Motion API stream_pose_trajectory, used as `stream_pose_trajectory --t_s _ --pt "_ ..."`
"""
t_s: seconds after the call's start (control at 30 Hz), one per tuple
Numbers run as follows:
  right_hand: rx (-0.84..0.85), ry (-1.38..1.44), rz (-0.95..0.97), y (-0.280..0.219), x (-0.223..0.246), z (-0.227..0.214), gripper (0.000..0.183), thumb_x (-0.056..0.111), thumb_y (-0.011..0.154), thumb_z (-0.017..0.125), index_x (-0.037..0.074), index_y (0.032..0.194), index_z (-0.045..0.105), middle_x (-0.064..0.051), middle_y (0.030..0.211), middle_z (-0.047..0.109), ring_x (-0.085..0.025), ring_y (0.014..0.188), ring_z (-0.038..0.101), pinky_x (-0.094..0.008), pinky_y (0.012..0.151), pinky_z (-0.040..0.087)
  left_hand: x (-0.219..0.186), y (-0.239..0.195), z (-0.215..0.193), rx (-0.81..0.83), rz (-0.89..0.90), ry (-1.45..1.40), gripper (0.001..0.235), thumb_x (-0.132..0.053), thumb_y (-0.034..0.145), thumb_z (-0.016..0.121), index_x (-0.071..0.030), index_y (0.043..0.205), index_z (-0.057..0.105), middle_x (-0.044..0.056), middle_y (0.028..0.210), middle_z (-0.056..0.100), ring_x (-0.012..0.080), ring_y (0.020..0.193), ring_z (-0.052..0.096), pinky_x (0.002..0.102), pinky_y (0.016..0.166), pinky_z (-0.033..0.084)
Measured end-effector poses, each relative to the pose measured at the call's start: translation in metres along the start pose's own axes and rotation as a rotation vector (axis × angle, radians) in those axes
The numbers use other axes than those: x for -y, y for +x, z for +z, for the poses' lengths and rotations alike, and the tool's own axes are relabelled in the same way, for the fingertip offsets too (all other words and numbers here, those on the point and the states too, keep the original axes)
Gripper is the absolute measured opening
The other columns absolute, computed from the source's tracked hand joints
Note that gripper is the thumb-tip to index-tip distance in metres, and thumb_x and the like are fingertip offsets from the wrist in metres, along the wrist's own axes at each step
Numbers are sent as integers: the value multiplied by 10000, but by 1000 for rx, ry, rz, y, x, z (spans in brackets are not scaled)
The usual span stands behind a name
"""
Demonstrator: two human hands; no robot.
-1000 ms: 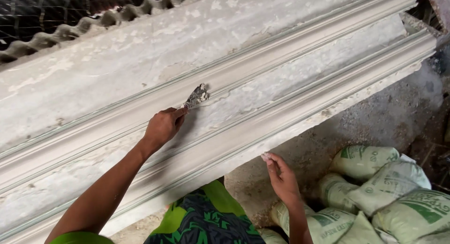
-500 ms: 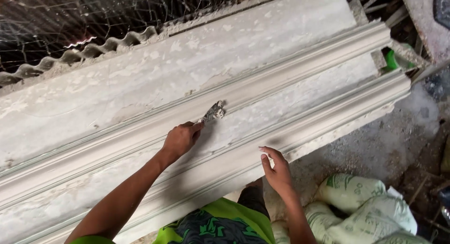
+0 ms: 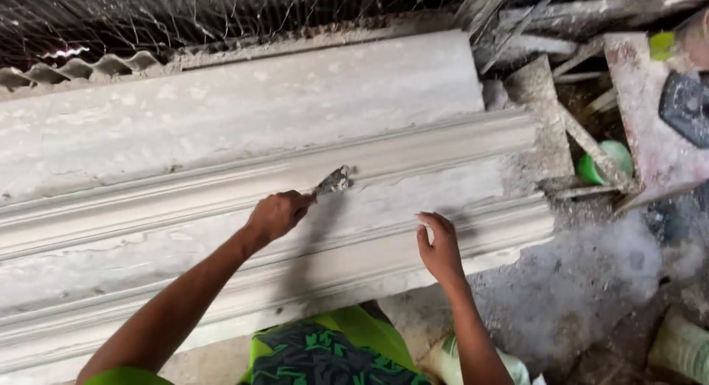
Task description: Using a putty knife to scrape and smooth the surface of decorative plaster moldings.
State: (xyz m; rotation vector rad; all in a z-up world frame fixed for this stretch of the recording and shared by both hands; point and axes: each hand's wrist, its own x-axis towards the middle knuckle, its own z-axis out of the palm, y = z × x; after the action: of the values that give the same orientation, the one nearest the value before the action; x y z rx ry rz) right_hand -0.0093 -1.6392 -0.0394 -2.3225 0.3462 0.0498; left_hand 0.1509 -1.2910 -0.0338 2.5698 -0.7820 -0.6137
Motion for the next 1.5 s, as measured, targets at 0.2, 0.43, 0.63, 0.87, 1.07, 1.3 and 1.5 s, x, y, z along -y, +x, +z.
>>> stream_pose_trajectory --t_s 0.2,0.43,0.63,0.87,1.07,1.3,1.5 --pt "-17 -460 108 58 -105 -41 391 333 1017 597 152 1361 641 -144 1419 591 -359 1436 448 -514 1214 315 -77 71 35 5 6 14 235 -258 1011 539 -245 1167 714 89 1000 736 402 847 752 547 736 645" --pt "143 -639 387 100 -126 -62 708 537 1000 511 104 1553 422 -223 1638 345 -434 1576 167 -561 1263 156 -149 130 57 12 1 59 243 -284 997 539 -271 1167 712 76 1019 727 393 835 755 537 743 643" --pt "164 -672 339 107 -134 -44 730 446 1029 516 -89 1512 394 -309 1545 392 -444 1513 286 -571 1238 211 -193 178 83 10 24 48 293 -295 992 512 -266 1196 719 112 984 727 422 835 754 545 747 647" --pt "19 -735 250 107 -154 -24 746 430 975 618 -98 1470 435 -335 1491 426 -463 1456 353 -581 1201 272 -255 244 119 -44 63 8 296 -288 988 508 -232 1129 761 139 894 719 437 778 754 547 680 641" --pt "-20 -552 250 110 -174 -13 668 264 965 646 -140 1450 425 -383 1473 401 -525 1438 350 -609 1186 295 -301 297 163 -114 86 25 248 -245 978 542 -197 1049 775 116 832 695 433 764 756 543 642 637" --pt "153 -586 317 115 -158 -26 623 316 947 618 -16 1465 518 -284 1519 471 -493 1460 357 -564 1226 250 -369 364 184 -6 14 -92 327 -402 1030 481 -255 1106 763 113 854 731 420 853 767 561 729 644" --pt "91 -548 342 113 -127 -43 682 274 951 693 -117 1455 451 -384 1498 406 -525 1469 348 -574 1180 340 -401 371 52 57 121 -143 366 -294 1051 476 -327 1390 611 186 1044 756 454 1038 728 620 893 603"
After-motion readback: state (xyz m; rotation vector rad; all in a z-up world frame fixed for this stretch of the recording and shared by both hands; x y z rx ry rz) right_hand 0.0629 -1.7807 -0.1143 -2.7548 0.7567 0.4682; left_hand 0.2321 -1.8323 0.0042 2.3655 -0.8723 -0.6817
